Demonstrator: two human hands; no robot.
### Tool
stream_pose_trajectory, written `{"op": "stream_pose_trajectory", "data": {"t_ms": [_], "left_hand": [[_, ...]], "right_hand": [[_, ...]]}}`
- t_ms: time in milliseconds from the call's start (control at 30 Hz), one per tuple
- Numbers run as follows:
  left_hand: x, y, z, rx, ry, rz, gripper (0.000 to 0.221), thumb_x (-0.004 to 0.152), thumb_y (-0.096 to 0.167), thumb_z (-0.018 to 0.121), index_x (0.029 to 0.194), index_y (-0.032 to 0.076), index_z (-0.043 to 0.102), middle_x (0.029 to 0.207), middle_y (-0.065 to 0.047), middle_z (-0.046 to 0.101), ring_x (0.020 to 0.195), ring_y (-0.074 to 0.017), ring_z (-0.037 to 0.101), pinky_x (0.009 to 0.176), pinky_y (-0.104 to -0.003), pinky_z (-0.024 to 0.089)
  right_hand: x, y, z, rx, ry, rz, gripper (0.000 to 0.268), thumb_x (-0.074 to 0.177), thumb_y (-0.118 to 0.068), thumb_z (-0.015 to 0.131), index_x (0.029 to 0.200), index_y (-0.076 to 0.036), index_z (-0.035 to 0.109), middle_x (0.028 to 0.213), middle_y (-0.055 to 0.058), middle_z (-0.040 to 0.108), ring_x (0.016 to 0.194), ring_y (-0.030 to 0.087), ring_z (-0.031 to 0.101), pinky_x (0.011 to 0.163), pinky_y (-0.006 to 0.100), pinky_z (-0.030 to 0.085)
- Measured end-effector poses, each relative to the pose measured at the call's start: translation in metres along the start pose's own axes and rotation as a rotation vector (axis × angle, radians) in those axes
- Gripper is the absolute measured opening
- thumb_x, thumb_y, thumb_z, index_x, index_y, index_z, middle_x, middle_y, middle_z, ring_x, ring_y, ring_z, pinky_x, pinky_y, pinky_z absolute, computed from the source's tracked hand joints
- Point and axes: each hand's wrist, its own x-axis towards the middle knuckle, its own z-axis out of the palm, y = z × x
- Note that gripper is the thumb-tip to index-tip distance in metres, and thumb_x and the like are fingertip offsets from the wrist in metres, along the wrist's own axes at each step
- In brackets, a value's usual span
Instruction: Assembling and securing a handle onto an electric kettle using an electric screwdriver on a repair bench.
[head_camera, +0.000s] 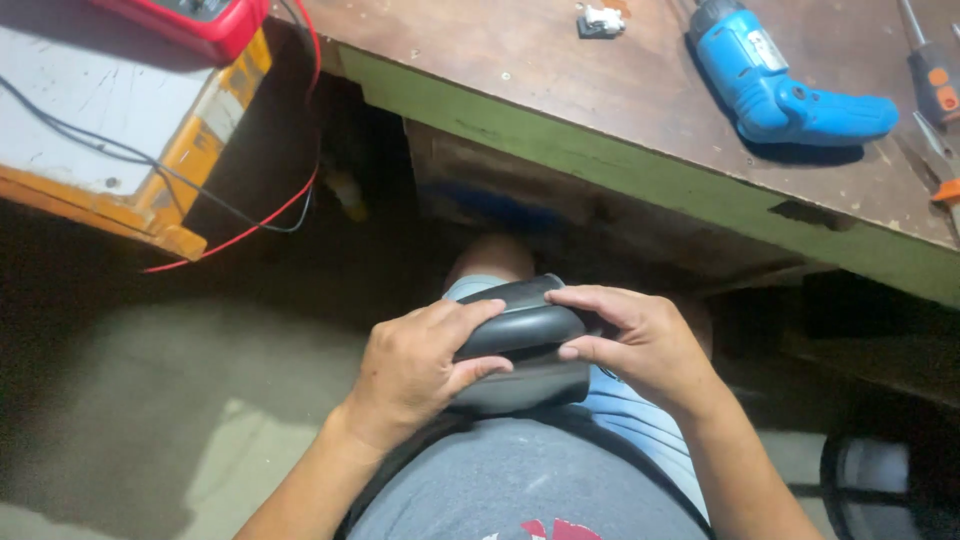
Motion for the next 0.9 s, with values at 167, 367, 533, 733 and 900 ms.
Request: {"op": "stream_pose_trajectory", "data": {"t_ms": [167,367,533,733,900], "left_hand": [[-0.021,-0.019,-0.011,-0.032,0.080,0.005,0.067,0.097,0.062,0.087,0.146,0.017,0.080,0.112,-0.002,0.084,0.092,-0.0207,0.083,0.084,-0.035,0.064],[-0.039,-0.005,-0.023,0.014,0.128,-0.028,0.062,0.103,0.063,0.078,0.137,0.011,0.082,0.111,-0.007,0.086,0.095,-0.0235,0.085,0.084,-0.036,0.065],[-0.059,-0.004,-0.025,0.064,0.193,-0.177,0.047,0.101,0.044,0.084,0.135,0.012,0.082,0.121,-0.007,0.088,0.105,-0.0223,0.086,0.089,-0.035,0.069],[-0.047,0.002,-0.047,0.357,-0.036,-0.287,0.066,0.096,0.075,0.079,0.143,0.029,0.082,0.106,0.007,0.085,0.085,-0.0184,0.083,0.067,-0.040,0.064],[-0.062,-0.010,-0.056,0.167,-0.029,-0.424,0.055,0.095,0.057,0.090,0.139,0.025,0.083,0.127,0.005,0.092,0.111,-0.0148,0.088,0.095,-0.032,0.065]], "right_hand": [[0.019,0.024,0.000,-0.011,-0.191,-0.103,0.061,0.086,-0.026,0.099,0.145,-0.014,0.085,0.154,0.009,0.083,0.145,0.022,0.078,0.128,0.039,0.057],[0.031,0.021,0.015,0.108,-0.175,-0.115,0.059,0.084,-0.026,0.102,0.139,-0.010,0.088,0.134,0.006,0.091,0.122,0.016,0.085,0.108,0.030,0.065],[0.055,0.042,0.022,0.201,-0.434,-0.188,0.056,0.096,-0.038,0.092,0.145,-0.013,0.085,0.147,0.007,0.088,0.140,0.022,0.081,0.124,0.038,0.059],[0.084,0.012,0.048,0.039,-0.574,-0.378,0.057,0.095,-0.018,0.096,0.150,-0.018,0.080,0.145,0.003,0.088,0.131,0.021,0.084,0.113,0.036,0.061],[0.093,0.043,0.044,0.094,-0.533,-0.350,0.084,0.090,-0.041,0.098,0.165,-0.017,0.068,0.175,0.010,0.062,0.165,0.027,0.056,0.136,0.044,0.042]]}}
